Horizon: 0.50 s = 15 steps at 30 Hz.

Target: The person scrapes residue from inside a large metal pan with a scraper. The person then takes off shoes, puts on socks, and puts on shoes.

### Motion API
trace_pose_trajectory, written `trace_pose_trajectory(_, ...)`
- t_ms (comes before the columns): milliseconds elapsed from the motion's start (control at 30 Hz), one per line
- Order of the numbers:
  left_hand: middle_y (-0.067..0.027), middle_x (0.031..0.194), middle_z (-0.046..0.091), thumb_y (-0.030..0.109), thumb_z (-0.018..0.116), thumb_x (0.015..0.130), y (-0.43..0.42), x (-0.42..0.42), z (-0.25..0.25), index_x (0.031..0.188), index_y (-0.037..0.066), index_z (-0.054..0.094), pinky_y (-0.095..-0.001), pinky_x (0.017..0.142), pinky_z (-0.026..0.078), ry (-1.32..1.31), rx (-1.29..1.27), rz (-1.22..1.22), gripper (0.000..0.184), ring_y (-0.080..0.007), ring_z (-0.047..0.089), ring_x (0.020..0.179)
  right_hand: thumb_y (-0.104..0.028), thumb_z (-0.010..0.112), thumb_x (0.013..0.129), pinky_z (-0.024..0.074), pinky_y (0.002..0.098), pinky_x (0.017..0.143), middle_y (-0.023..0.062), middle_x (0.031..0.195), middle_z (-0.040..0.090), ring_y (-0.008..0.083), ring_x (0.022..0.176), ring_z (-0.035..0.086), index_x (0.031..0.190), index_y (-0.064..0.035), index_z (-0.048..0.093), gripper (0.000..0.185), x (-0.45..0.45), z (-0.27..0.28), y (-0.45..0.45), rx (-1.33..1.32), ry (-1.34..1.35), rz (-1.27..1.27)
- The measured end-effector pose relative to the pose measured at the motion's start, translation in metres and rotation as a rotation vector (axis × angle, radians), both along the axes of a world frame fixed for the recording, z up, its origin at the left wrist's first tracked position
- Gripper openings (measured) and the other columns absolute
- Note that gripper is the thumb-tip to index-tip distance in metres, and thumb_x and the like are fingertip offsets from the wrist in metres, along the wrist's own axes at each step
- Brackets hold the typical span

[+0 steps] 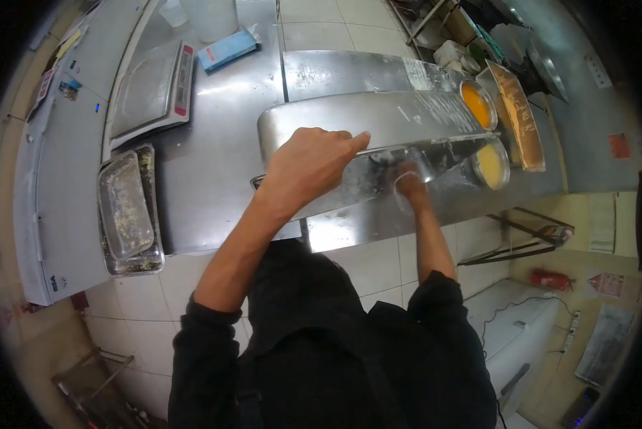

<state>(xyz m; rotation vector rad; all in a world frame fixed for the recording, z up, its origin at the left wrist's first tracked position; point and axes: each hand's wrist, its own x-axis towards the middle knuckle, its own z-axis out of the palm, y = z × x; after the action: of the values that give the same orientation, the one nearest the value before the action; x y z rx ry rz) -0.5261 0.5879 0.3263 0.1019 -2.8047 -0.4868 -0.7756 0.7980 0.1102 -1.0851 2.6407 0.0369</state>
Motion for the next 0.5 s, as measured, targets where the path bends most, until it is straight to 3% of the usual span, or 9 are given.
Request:
trace_pose_trajectory(67,-0.0139,0.084,0.069,-0.001,0.055,0.078,0.002,0.002,-0.002,0.111,0.006,0.062,-0.0421,0.064,0.054,-0.004,-0.002,0.011,0.035,-0.033,0.068,0.074,-0.026,0.053,0.089,0.0489,0.0471,0.097,0.0222,0.119,0.065,0.041,0.11,0.062,0.103,-0.0039,0.072,0.033,0.004,0.03,-0.017,0.015,-0.06,-0.069)
trace_pose_trajectory(100,-0.0137,0.084,0.069,-0.002,0.055,0.078,0.003,0.0,-0.002,0.112,0.006,0.061,-0.0419,0.063,0.054,0.007,-0.001,0.028,0.035,-0.0328,0.068,0.074,-0.025,0.054,0.087,0.049,0.047,0.096,0.0222,0.118,0.065,0.0408,0.11,0.062,0.103,-0.0044,0.073,0.032,-0.006,0.031,-0.021,0.1,-0.021,0.047)
trace_pose_trajectory(167,-0.0136,0.084,0.069,-0.002,0.055,0.078,0.003,-0.001,-0.004,0.112,0.006,0.061,-0.0416,0.063,0.054,0.007,0.003,0.034,0.036,-0.0327,0.068,0.074,-0.024,0.055,0.086,0.0492,0.0469,0.096,0.0222,0.116,0.066,0.0405,0.109,0.063,0.102,-0.0049,0.073,0.031,-0.021,0.019,-0.026,0.195,-0.004,0.165)
trace_pose_trajectory(233,-0.0135,0.084,0.069,-0.002,0.055,0.077,0.003,0.002,-0.005,0.111,0.006,0.061,-0.0414,0.063,0.054,-0.008,0.005,0.039,0.036,-0.0327,0.068,0.074,-0.023,0.049,0.093,0.0453,0.0443,0.099,0.0231,0.125,0.061,0.0373,0.117,0.058,0.111,-0.002,0.066,0.032,-0.025,-0.007,-0.027,0.329,0.023,0.278)
trace_pose_trajectory(267,-0.0136,0.084,0.069,-0.002,0.055,0.078,0.004,0.001,-0.005,0.113,0.007,0.061,-0.0414,0.063,0.053,0.005,0.005,0.045,0.037,-0.0323,0.068,0.074,-0.019,0.05,0.09,0.0453,0.0424,0.1,0.0225,0.126,0.06,0.0373,0.117,0.057,0.111,-0.0013,0.066,0.032,0.0,0.033,-0.033,0.193,-0.092,0.067)
trace_pose_trajectory(367,-0.0131,0.085,0.069,-0.003,0.055,0.078,0.003,-0.003,-0.004,0.117,0.009,0.062,-0.0414,0.063,0.053,-0.001,0.011,0.046,0.042,-0.0316,0.068,0.074,-0.013,0.051,0.084,0.0461,0.0422,0.098,0.0227,0.123,0.062,0.0383,0.115,0.059,0.107,-0.0013,0.068,0.03,0.009,0.029,-0.031,0.064,-0.017,0.074)
trace_pose_trajectory(433,-0.0126,0.085,0.069,-0.003,0.055,0.078,0.004,-0.003,-0.005,0.119,0.01,0.062,-0.0413,0.064,0.053,-0.034,0.029,0.04,0.044,-0.0313,0.068,0.074,-0.011,0.05,0.083,0.0468,0.0424,0.097,0.0231,0.12,0.063,0.0387,0.113,0.06,0.108,-0.0019,0.067,0.032,0.016,0.059,-0.044,0.164,-0.128,0.004)
trace_pose_trajectory(467,-0.012,0.087,0.07,-0.004,0.055,0.077,0.003,-0.003,-0.006,0.12,0.012,0.063,-0.0413,0.064,0.053,-0.018,0.012,0.044,0.047,-0.0311,0.068,0.074,-0.009,0.049,0.081,0.0475,0.0425,0.096,0.0234,0.118,0.064,0.0391,0.111,0.06,0.109,-0.0025,0.067,0.034,0.013,0.061,-0.048,0.254,-0.214,-0.052)
trace_pose_trajectory(500,-0.0113,0.088,0.07,-0.005,0.055,0.077,0.003,-0.004,-0.007,0.121,0.014,0.063,-0.0414,0.064,0.053,-0.001,-0.003,0.046,0.049,-0.0309,0.068,0.074,-0.009,0.049,0.08,0.0484,0.0432,0.095,0.0232,0.116,0.065,0.0393,0.11,0.061,0.108,-0.0028,0.068,0.034,-0.015,0.009,-0.034,0.257,-0.161,-0.007)
